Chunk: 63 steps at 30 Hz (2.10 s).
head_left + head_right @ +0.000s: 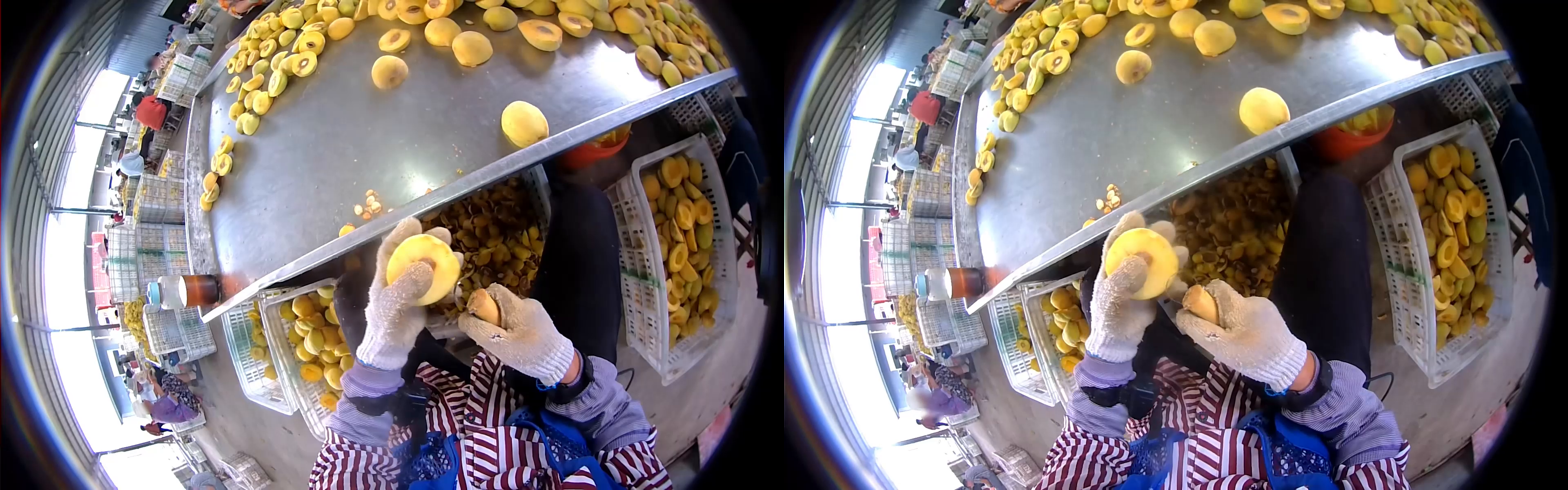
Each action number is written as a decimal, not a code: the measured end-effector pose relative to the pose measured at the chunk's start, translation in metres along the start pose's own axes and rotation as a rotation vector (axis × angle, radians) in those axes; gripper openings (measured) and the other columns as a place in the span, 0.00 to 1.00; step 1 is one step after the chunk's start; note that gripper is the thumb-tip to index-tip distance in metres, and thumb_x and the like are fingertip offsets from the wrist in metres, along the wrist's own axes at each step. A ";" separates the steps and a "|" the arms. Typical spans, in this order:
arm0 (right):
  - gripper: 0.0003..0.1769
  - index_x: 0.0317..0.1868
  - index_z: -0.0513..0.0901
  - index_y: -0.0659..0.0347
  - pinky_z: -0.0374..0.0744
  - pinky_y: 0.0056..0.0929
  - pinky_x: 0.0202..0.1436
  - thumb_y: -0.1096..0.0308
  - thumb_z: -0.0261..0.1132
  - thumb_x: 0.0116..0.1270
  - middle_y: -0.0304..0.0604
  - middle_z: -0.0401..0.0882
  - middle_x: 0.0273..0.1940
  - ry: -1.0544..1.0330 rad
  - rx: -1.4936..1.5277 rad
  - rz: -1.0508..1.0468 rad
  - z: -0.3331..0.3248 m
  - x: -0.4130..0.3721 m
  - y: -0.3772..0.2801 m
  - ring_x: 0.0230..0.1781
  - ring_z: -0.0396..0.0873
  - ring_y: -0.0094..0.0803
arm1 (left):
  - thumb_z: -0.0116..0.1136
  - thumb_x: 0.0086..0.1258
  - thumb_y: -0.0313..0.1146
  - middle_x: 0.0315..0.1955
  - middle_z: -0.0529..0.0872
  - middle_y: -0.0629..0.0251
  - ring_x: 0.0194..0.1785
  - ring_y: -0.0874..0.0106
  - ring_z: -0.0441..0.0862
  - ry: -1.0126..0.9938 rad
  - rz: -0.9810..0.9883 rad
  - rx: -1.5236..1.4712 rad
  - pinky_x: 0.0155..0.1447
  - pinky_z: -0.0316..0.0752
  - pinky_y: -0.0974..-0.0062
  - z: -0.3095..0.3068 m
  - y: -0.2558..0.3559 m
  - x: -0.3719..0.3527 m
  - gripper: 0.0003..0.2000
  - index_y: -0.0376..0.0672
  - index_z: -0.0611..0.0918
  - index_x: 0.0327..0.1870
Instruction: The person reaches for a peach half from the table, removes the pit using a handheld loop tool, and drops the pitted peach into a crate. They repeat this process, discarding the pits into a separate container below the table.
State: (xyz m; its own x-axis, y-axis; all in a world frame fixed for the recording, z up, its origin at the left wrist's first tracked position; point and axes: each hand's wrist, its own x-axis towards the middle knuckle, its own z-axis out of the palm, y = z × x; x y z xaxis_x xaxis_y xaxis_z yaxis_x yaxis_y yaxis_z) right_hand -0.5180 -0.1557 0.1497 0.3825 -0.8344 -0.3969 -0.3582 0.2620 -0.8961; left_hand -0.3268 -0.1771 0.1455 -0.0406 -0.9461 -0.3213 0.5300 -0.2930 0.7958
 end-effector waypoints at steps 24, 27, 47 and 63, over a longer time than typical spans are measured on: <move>0.22 0.49 0.76 0.59 0.77 0.33 0.24 0.47 0.63 0.74 0.43 0.80 0.24 -0.252 0.383 0.062 -0.011 -0.004 0.011 0.20 0.80 0.38 | 0.53 0.80 0.37 0.56 0.84 0.57 0.56 0.71 0.82 0.043 0.196 0.618 0.62 0.76 0.73 0.056 -0.015 -0.020 0.18 0.38 0.76 0.64; 0.20 0.49 0.76 0.58 0.69 0.22 0.17 0.47 0.62 0.75 0.35 0.75 0.19 -0.385 0.584 0.266 -0.021 -0.003 0.005 0.13 0.72 0.23 | 0.55 0.79 0.36 0.55 0.84 0.57 0.54 0.72 0.82 0.010 0.308 0.722 0.60 0.77 0.74 0.053 -0.018 -0.017 0.16 0.37 0.79 0.61; 0.21 0.47 0.76 0.66 0.69 0.29 0.13 0.53 0.54 0.80 0.50 0.81 0.26 -1.625 2.052 0.053 0.025 0.018 0.069 0.12 0.73 0.32 | 0.67 0.65 0.36 0.51 0.87 0.55 0.56 0.55 0.85 -0.522 0.726 1.119 0.58 0.81 0.65 0.065 0.010 0.018 0.16 0.40 0.86 0.52; 0.15 0.51 0.77 0.61 0.76 0.39 0.18 0.58 0.51 0.81 0.62 0.83 0.36 -1.813 2.349 -0.085 0.057 0.013 0.094 0.21 0.81 0.41 | 0.68 0.65 0.39 0.53 0.86 0.58 0.55 0.57 0.85 -0.590 0.823 1.175 0.55 0.81 0.68 0.063 0.007 0.027 0.18 0.43 0.85 0.54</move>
State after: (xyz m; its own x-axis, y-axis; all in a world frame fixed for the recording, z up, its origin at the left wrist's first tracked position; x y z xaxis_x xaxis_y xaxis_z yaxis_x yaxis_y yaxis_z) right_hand -0.4984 -0.1147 0.0487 0.4951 -0.4387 0.7500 -0.1319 0.8152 0.5640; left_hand -0.3777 -0.2134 0.1744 -0.5482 -0.7300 0.4081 -0.3548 0.6449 0.6770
